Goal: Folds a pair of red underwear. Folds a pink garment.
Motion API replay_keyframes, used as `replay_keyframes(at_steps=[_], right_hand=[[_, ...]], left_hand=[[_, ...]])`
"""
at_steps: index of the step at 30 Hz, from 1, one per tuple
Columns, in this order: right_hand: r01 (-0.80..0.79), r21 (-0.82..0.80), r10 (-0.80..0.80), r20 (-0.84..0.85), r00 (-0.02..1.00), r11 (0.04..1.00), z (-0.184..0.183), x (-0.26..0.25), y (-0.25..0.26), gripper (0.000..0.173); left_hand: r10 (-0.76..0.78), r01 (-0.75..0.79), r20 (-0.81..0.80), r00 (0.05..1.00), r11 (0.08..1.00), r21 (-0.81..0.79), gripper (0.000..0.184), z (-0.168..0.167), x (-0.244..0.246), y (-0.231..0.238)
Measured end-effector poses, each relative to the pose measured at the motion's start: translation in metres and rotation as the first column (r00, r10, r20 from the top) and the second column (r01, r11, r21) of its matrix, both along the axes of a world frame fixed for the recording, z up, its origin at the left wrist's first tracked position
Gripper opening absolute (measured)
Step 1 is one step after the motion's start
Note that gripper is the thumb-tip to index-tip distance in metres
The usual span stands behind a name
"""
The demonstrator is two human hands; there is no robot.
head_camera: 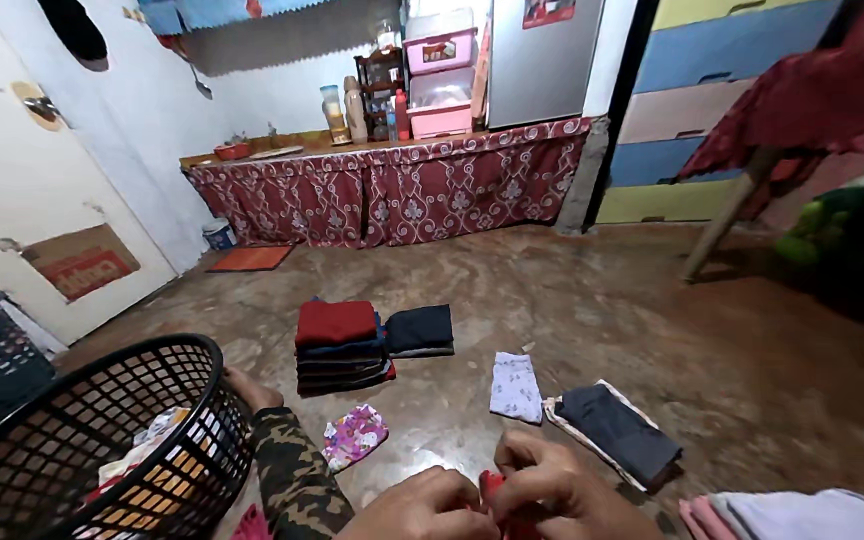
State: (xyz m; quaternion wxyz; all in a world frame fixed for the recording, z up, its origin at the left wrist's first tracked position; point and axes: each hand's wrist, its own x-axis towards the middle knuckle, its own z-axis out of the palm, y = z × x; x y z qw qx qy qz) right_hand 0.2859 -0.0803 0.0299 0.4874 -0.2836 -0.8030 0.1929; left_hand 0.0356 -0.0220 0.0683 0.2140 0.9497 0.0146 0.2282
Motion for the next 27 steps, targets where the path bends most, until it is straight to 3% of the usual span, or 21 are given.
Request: replay_keyframes(at_steps=[4,8,14,17,21,27], right_hand=[[0.008,-0.017,-0.01,-0.076,0.997,1.0,-0.011,-0.001,0.003,0.008],[0.111,-0.088,-0.115,-0.033,0.993,0.99,-0.026,0.004,-0.001,0.013],[-0.24,-0.296,0.205,-0.142,0.968,0.925,-0.061,-0.021,0.011,0.056],[-0.318,-0.358,0.277,-0.16,0.947,0.878,-0.073,-0.033,0.017,0.047],[-0.267,-0.351,0.255,-0.081,0.964,0.898,-0.089,-0.031,0.024,0.024],[-0.191,-0.357,0.235,0.082,0.969,0.914,-0.079,-0.013,0.016,0.025]], left_hand=[[0.033,-0.032,0.035,0.999,0.999,-0.029,0.018,-0.01,0.003,0.003],[0.074,-0.076,-0.026,0.997,0.993,-0.093,0.019,-0.01,-0.009,0.0],[0.06,-0.087,-0.139,0.988,0.976,-0.201,0.02,-0.014,-0.008,-0.003],[0.104,-0.129,-0.138,0.985,0.975,-0.181,0.024,-0.014,-0.012,-0.002],[0.16,-0.173,-0.094,0.983,0.973,-0.151,0.021,-0.01,-0.027,0.005],[0.249,-0.251,-0.031,0.968,0.965,-0.08,0.019,-0.011,-0.047,0.014]])
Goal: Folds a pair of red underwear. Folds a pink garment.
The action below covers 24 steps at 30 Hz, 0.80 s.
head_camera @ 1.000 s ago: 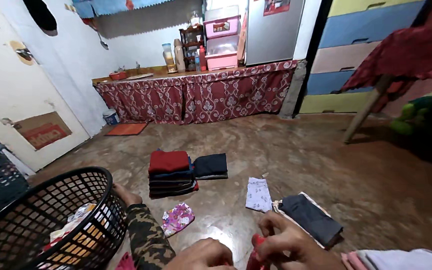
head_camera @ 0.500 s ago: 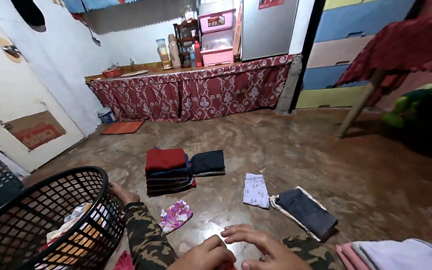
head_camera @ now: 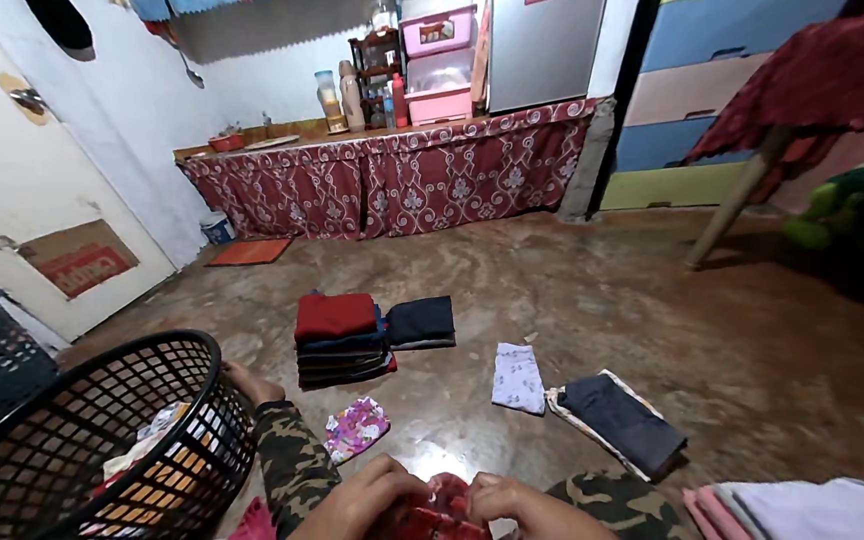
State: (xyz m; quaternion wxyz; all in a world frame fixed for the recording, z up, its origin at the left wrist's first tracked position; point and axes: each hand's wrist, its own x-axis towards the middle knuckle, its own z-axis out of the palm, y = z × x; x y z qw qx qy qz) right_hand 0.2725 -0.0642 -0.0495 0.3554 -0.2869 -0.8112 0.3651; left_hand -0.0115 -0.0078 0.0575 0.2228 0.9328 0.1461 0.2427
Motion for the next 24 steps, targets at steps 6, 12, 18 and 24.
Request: replay_keyframes(at_steps=[6,12,18,24], right_hand=[[0.094,0.053,-0.102,0.165,0.981,0.994,-0.008,0.011,-0.008,0.016],[0.504,0.137,-0.515,0.054,0.856,0.853,-0.008,0.002,-0.017,0.022],[0.658,0.148,-0.674,0.136,0.726,0.738,0.004,-0.002,-0.019,0.048],[0.515,0.127,-0.527,0.306,0.792,0.848,0.013,0.003,-0.026,0.045]], left_hand=[[0.024,-0.025,0.036,0.999,0.999,0.045,0.018,0.013,-0.016,0.0],[0.127,-0.129,0.028,0.992,0.986,0.103,0.019,0.009,-0.028,0.004],[0.174,-0.177,0.038,0.984,0.977,0.119,0.018,0.001,-0.03,0.002],[0.204,-0.205,0.013,0.979,0.972,0.119,0.018,-0.012,-0.029,0.002]])
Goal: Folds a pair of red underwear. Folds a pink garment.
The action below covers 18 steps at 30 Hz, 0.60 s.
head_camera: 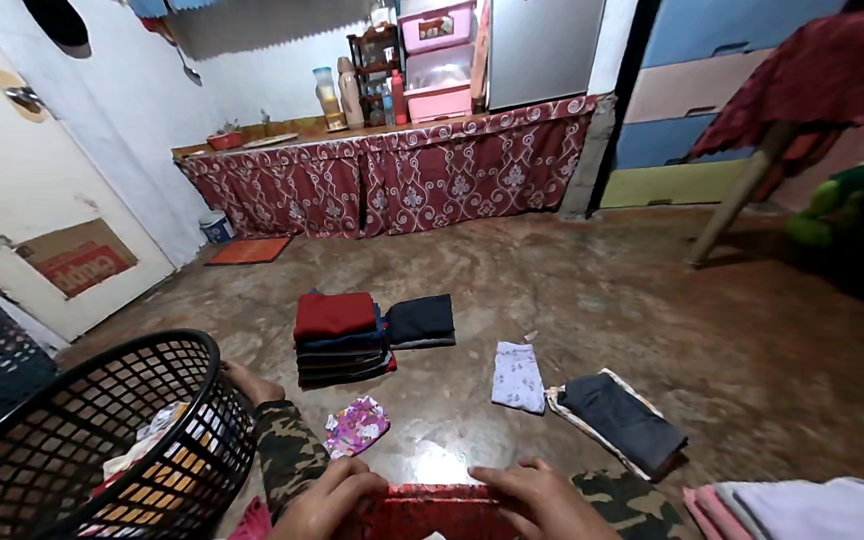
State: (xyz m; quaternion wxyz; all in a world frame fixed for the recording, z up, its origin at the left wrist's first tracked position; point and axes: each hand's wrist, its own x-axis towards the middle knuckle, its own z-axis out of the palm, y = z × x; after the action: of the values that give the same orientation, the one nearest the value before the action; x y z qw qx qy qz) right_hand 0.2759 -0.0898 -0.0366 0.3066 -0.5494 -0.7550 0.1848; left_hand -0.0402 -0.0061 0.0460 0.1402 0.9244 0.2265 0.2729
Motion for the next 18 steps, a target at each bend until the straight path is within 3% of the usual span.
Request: replay_keyframes(at_steps=[4,9,16,18], right_hand=[[-0.034,0.05,0.033,0.026,0.999,0.998,0.005,0.004,-0.006,0.042],[-0.004,-0.11,0.008,0.041,0.999,0.994,0.021,0.0,-0.011,0.041],[-0.112,-0.178,0.133,0.112,0.985,0.978,0.029,-0.011,-0.015,0.041],[-0.167,-0.143,0.18,0.086,0.98,0.975,0.031,-0.01,-0.016,0.032]], left_hand=[[0.015,-0.017,-0.042,0.999,0.999,-0.042,0.025,-0.009,-0.002,-0.001],[-0.053,0.045,-0.08,0.995,0.995,-0.093,0.021,-0.012,0.005,-0.009],[-0.159,0.139,-0.108,0.981,0.975,-0.172,0.018,-0.021,0.018,-0.017],[-0.157,0.136,-0.105,0.982,0.974,-0.184,0.021,-0.025,0.02,-0.017]])
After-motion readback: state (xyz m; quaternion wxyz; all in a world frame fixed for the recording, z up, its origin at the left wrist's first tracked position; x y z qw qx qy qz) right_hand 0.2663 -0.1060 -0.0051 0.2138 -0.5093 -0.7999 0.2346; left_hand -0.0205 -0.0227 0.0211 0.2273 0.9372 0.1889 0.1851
